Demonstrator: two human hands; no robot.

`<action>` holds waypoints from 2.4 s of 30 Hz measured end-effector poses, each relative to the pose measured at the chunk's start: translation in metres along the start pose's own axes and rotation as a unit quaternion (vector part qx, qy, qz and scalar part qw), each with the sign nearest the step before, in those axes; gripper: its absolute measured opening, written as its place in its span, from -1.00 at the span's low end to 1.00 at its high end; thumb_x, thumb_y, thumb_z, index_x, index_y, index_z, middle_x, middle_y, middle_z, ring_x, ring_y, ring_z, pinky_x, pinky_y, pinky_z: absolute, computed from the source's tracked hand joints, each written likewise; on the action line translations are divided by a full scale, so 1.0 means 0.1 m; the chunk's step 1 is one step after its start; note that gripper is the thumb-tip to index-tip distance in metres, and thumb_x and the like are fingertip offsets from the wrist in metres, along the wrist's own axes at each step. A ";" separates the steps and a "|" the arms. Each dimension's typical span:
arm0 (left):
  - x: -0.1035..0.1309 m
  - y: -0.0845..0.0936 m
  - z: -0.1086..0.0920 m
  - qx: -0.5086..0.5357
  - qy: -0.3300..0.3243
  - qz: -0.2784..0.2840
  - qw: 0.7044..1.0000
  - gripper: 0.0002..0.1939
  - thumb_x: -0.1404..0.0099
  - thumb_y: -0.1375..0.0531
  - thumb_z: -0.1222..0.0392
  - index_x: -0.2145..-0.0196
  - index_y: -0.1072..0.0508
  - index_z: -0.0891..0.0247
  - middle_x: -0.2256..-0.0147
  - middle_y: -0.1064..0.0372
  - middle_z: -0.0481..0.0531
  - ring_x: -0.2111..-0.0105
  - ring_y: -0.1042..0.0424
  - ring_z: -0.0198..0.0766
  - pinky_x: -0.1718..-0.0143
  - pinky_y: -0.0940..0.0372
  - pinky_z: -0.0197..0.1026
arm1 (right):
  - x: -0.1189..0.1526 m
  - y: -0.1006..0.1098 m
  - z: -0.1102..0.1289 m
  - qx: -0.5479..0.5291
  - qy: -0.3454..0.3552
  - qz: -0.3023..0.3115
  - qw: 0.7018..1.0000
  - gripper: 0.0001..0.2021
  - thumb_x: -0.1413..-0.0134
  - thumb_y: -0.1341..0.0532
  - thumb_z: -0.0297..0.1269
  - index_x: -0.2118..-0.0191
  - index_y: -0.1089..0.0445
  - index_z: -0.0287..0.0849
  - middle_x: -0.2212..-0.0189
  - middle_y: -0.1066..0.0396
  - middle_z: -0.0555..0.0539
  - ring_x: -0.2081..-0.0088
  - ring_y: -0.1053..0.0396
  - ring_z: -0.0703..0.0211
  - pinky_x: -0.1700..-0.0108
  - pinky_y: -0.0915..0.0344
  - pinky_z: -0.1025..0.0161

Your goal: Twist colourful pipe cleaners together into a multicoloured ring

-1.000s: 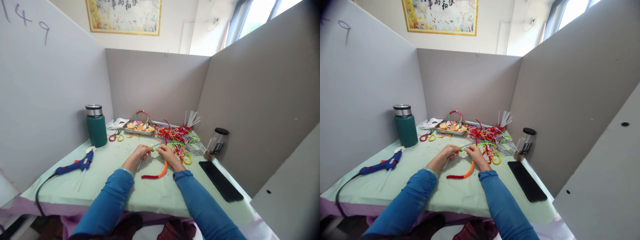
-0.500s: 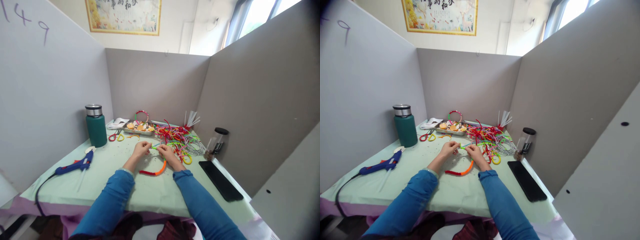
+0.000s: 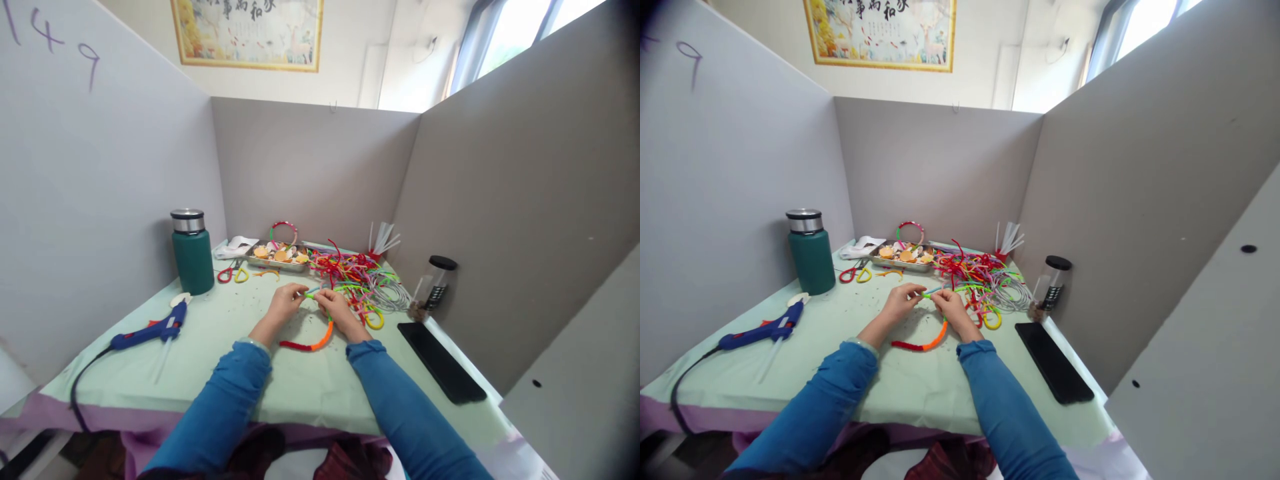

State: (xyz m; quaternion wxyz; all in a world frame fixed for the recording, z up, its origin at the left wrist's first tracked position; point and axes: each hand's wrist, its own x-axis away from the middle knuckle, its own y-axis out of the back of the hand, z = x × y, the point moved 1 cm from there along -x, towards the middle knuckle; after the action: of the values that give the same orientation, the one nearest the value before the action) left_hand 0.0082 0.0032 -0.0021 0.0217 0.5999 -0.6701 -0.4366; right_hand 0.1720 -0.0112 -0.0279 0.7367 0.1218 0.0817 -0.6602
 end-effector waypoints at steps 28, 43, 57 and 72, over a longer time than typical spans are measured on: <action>0.00 -0.02 0.03 -0.053 -0.045 0.016 0.997 -0.81 -0.13 -0.14 0.28 0.33 -0.54 0.23 0.26 -0.41 0.08 0.28 -0.36 -0.27 0.19 -0.20 -0.25 | 0.02 -0.01 0.05 0.001 0.006 0.004 1.000 -0.71 0.14 -0.18 -0.05 0.56 -0.25 -0.20 0.71 -0.10 0.11 0.65 0.02 0.39 0.59 0.10 0.35; 0.00 -0.03 0.04 0.002 0.074 0.036 0.997 -0.79 -0.10 -0.15 0.16 0.39 -0.55 0.28 0.55 -0.42 0.04 0.49 -0.32 -0.29 0.41 -0.14 -0.30 | 0.02 -0.01 0.07 0.008 0.004 0.004 1.000 -0.70 0.14 -0.18 -0.06 0.59 -0.22 -0.20 0.72 -0.10 0.11 0.65 0.03 0.39 0.59 0.10 0.36; 0.02 -0.01 0.06 0.113 0.197 0.106 0.968 -0.68 -0.05 -0.14 0.01 0.48 -0.45 0.37 0.75 -0.17 -0.11 0.73 -0.09 -0.44 0.65 0.01 -0.33 | 0.02 0.00 0.06 0.005 0.004 0.009 1.000 -0.74 0.12 -0.18 -0.10 0.57 -0.26 -0.20 0.72 -0.10 0.11 0.65 0.03 0.39 0.59 0.12 0.35; 0.04 -0.01 0.05 0.238 0.198 0.199 0.930 -0.77 -0.09 -0.08 0.09 0.45 -0.32 0.34 0.75 -0.12 -0.13 0.77 -0.05 -0.45 0.71 0.07 -0.36 | 0.01 0.02 0.02 0.011 0.011 0.017 1.000 -0.71 0.11 -0.17 -0.07 0.57 -0.24 -0.21 0.72 -0.09 0.11 0.66 0.03 0.40 0.59 0.13 0.35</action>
State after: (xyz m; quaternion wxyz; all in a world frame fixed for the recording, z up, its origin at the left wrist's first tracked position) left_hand 0.0056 0.0030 -0.0076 0.0965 0.5162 -0.8420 -0.1236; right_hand 0.1735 -0.0125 -0.0262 0.7454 0.1384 0.0804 -0.6471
